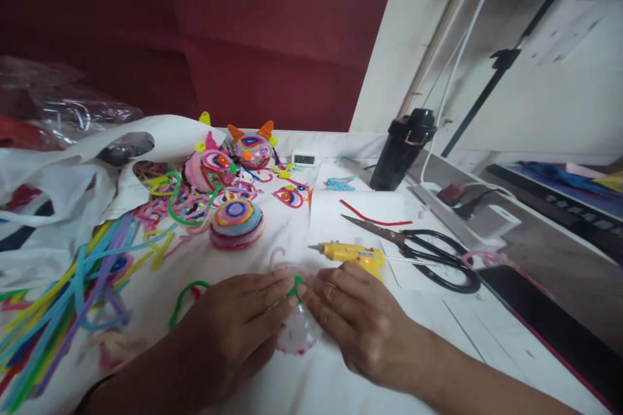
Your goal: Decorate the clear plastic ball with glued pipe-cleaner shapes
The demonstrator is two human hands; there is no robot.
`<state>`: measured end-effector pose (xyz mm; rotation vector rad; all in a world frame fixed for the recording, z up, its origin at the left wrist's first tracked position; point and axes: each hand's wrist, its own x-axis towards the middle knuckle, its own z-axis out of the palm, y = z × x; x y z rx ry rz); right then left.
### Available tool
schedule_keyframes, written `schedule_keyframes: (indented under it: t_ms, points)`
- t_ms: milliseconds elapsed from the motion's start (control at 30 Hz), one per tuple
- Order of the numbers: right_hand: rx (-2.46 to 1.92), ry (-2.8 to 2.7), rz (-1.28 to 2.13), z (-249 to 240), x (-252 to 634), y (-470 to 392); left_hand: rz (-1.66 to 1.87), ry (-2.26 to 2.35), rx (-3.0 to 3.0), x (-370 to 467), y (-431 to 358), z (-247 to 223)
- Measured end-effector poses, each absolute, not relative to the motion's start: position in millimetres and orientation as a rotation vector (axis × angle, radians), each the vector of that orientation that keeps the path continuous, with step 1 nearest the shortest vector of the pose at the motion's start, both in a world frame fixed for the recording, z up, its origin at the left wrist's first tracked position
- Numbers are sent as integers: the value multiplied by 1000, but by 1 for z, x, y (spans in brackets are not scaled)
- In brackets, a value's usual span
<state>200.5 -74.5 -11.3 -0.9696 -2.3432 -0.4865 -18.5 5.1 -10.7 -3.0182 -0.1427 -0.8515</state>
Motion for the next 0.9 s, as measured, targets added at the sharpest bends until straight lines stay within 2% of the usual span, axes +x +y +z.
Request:
schedule_keyframes:
  t_ms: [167,400,900]
  points:
    - [-941,-2364,-567,-12,199,-76,-873,-165,-3011,-17,2,-12]
    - [-941,-2198,-184,-7,209,-70,-906,-237,-2990,-19,1,-20]
    - [-947,-2316,-224,-13,208,-67,-1058,-249,-3029,-17,2,-30]
